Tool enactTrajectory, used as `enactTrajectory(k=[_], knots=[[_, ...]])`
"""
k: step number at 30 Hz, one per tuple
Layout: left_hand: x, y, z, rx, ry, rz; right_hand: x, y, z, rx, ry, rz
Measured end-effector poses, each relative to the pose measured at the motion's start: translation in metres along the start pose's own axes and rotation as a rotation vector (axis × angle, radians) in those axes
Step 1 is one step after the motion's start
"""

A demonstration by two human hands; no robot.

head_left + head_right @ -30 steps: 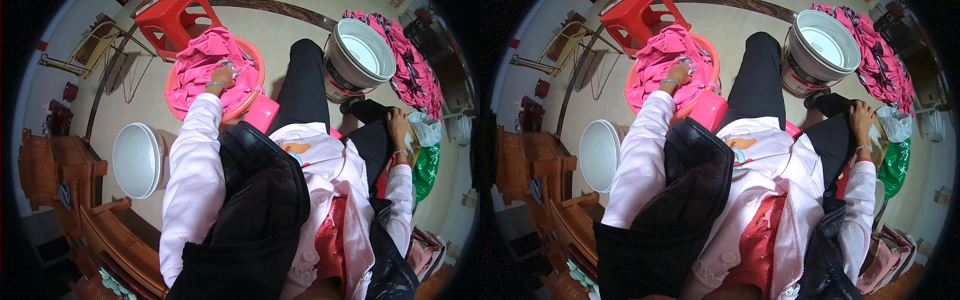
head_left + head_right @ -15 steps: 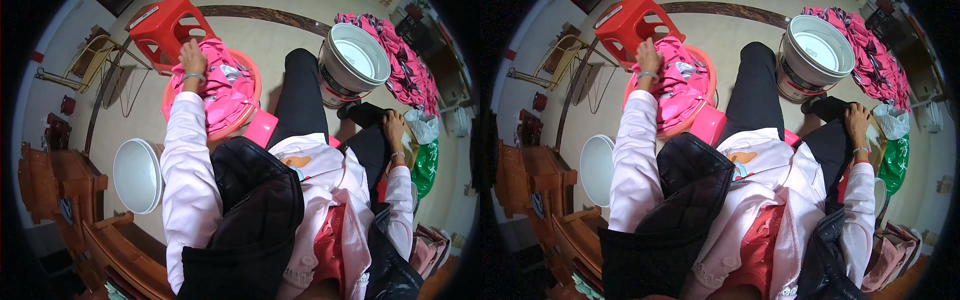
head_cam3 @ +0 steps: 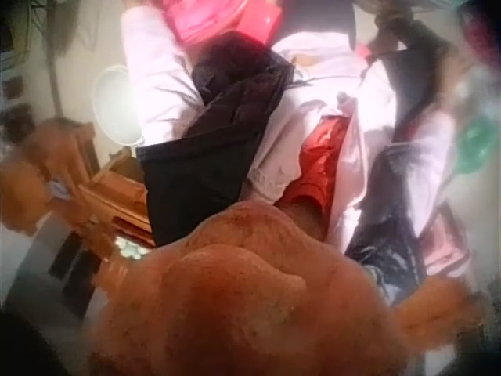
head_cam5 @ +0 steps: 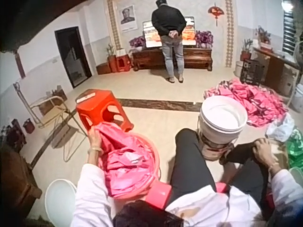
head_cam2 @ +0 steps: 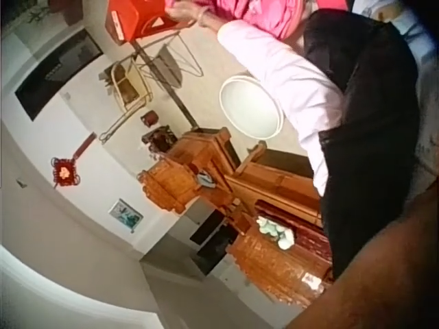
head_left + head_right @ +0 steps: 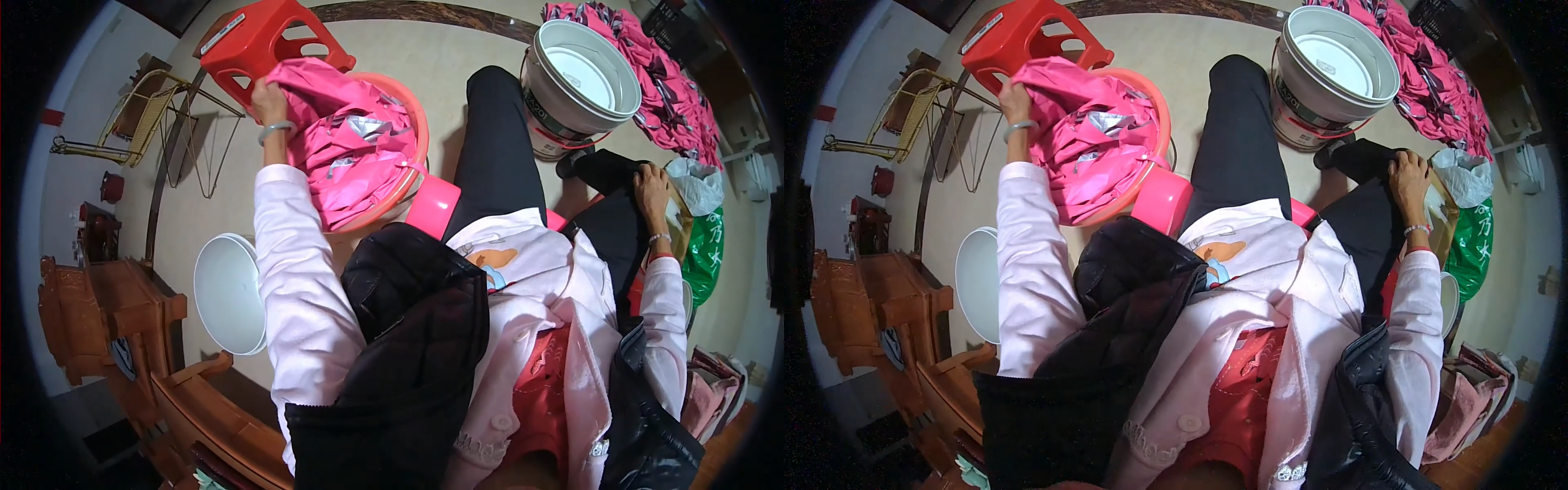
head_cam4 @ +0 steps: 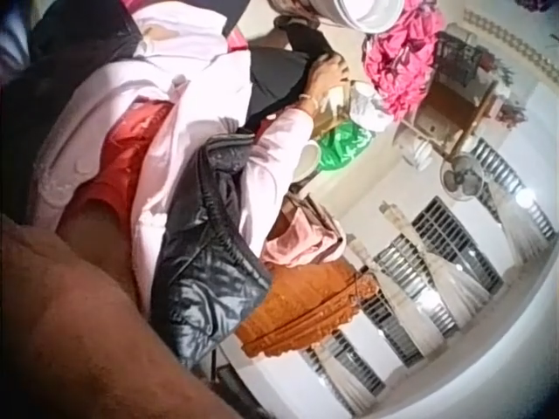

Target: Assembling fabric covers onto umbrella frames and folding the finished product.

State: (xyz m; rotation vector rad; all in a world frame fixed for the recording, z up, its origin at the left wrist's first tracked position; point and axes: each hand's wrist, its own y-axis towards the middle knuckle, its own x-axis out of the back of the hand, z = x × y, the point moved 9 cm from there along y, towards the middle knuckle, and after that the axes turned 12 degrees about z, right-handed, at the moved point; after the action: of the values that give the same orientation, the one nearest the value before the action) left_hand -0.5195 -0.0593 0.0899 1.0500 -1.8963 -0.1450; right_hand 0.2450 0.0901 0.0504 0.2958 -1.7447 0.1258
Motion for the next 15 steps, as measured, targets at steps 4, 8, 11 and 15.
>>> enactTrajectory(k=[4,8,11,15], knots=[[0.038,0.017,-0.078,-0.128,-0.074,-0.019,-0.001,-0.001,-0.001,-0.011,-0.029,-0.004],[0.068,0.029,-0.131,-0.166,-0.268,0.036,0.002,-0.003,0.005,-0.005,-0.033,-0.012],[0.094,0.042,-0.154,-0.056,-0.510,-0.052,0.003,-0.005,0.007,-0.002,-0.062,-0.007],[0.146,0.094,-0.149,-0.239,-0.470,-0.320,0.008,-0.005,0.021,0.013,-0.083,0.033]])
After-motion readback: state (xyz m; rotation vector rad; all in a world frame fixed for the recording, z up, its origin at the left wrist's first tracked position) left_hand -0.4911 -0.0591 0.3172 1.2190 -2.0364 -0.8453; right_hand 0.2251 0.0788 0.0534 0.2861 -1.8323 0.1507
